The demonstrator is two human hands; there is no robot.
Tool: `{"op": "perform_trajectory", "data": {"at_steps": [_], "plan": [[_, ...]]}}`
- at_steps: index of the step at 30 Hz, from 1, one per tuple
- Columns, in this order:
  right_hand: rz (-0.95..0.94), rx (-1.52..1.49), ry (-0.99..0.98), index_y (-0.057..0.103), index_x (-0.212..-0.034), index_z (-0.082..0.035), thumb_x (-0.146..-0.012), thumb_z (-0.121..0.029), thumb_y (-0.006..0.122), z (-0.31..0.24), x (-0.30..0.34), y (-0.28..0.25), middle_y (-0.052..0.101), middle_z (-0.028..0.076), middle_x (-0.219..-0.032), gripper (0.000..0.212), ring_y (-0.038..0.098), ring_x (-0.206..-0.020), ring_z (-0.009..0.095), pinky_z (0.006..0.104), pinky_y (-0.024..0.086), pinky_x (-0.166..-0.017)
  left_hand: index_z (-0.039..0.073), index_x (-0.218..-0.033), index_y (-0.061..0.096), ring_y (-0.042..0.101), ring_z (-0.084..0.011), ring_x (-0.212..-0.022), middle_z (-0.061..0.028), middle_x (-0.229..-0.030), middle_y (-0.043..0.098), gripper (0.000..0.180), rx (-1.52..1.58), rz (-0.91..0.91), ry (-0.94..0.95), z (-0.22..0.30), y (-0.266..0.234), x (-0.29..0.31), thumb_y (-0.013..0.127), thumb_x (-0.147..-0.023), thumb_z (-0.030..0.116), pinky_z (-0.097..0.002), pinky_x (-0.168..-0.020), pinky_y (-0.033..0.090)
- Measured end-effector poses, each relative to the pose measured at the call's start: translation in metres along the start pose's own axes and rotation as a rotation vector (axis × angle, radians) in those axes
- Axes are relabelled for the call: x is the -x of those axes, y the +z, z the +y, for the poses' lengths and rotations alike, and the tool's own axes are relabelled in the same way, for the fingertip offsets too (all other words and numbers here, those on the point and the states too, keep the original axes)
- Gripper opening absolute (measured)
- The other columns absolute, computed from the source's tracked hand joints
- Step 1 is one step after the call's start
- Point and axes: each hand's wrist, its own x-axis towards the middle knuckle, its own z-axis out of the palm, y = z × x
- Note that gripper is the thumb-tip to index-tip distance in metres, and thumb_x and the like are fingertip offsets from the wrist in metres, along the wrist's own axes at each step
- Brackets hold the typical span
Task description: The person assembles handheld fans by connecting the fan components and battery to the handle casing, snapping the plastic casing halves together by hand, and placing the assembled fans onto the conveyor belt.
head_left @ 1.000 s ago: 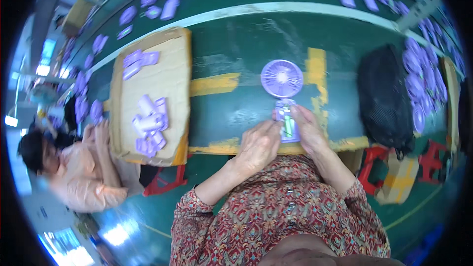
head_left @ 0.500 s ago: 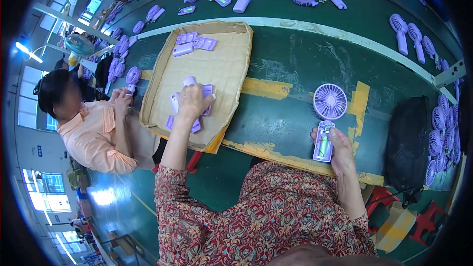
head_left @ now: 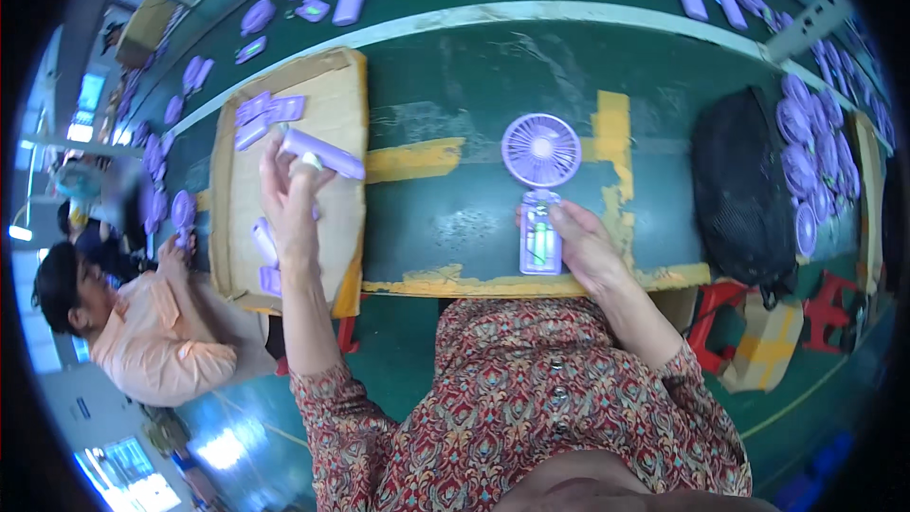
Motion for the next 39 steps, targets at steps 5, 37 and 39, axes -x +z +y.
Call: {"op": "perform_trajectory", "data": {"at_steps": [5,37,39], "plan": [[0.015,0.018,-0.022,0.049,-0.116,0.003,-0.096,-0.019,0.043,0.002,-0.003,0.004,0.06,0.014,-0.108,0.031,0.06,-0.098,0.018,0.03,0.049,-0.087,0.002,-0.12,0.036,0.053,-0.015,-0.098,-0.0085,-0.11,0.047,0.048,0.128,-0.177,-0.148,-0.038,0.067,0.064,0.061,-0.078,-0.001,-0.0255,-0.081,0.047],[-0.126,-0.082,0.037,0.034,-0.134,-0.001,-0.087,-0.006,0.041,-0.005,0.011,0.001,0.047,0.009,-0.124,0.048,0.046,-0.114,0.018,0.0342,0.038,-0.097,-0.007,-0.121,0.046,0.065,-0.0283,-0.064,-0.0185,-0.077,0.064,0.059,-0.908,-0.599,0.066,0.0,0.133,0.132,0.067,-0.072,0.02,-0.0366,-0.06,0.051],[-0.148,-0.082,0.025,0.033,-0.134,-0.001,-0.084,-0.005,0.041,-0.008,0.012,0.003,0.046,0.009,-0.124,0.051,0.045,-0.114,0.017,0.0332,0.037,-0.097,-0.008,-0.119,0.047,0.065,-0.0296,-0.062,-0.0206,-0.076,0.063,0.059,-0.915,-0.58,0.126,-0.004,0.133,0.133,0.067,-0.072,0.021,-0.0371,-0.056,0.051]]}}
